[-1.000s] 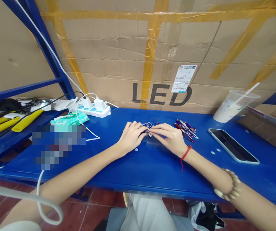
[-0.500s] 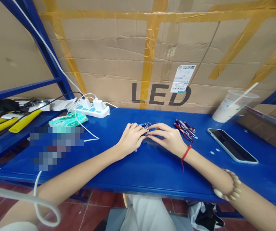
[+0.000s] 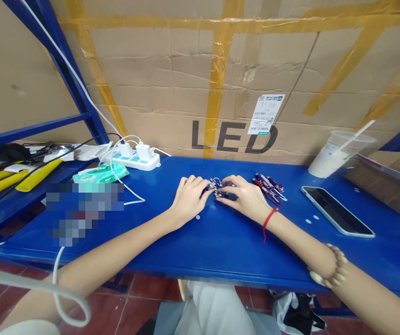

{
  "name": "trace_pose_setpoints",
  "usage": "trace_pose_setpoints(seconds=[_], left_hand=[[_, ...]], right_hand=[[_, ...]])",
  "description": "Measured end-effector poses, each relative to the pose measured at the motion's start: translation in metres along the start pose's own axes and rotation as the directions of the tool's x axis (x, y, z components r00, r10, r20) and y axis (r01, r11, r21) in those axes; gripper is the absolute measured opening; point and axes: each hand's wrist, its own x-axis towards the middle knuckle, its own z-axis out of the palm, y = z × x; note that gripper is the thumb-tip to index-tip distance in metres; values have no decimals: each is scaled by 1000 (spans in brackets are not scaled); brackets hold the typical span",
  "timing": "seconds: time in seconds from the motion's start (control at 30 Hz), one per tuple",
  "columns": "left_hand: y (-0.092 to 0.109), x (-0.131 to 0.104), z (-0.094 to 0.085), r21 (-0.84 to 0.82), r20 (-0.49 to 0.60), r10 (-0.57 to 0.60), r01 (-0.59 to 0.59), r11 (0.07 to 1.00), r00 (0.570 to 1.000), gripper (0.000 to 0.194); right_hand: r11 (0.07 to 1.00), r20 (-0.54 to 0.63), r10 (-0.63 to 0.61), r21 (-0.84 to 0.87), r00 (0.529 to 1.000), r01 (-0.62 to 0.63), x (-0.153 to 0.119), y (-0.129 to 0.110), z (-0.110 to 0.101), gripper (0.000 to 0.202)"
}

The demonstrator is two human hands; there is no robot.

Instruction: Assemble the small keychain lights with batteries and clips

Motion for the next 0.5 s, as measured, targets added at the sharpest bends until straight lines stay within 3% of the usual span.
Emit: trace_pose_setpoints(seconds=[0.17, 0.5], left_hand=[[1, 0, -1, -32, -4, 14, -14, 999, 1000, 22], [4, 0, -4, -104, -8, 54, -54, 993, 999, 19]], right_hand=[[1000, 87, -21, -18, 996, 22, 0, 2, 2, 20], [997, 89, -71, 9, 994, 70, 0, 3, 3, 17]])
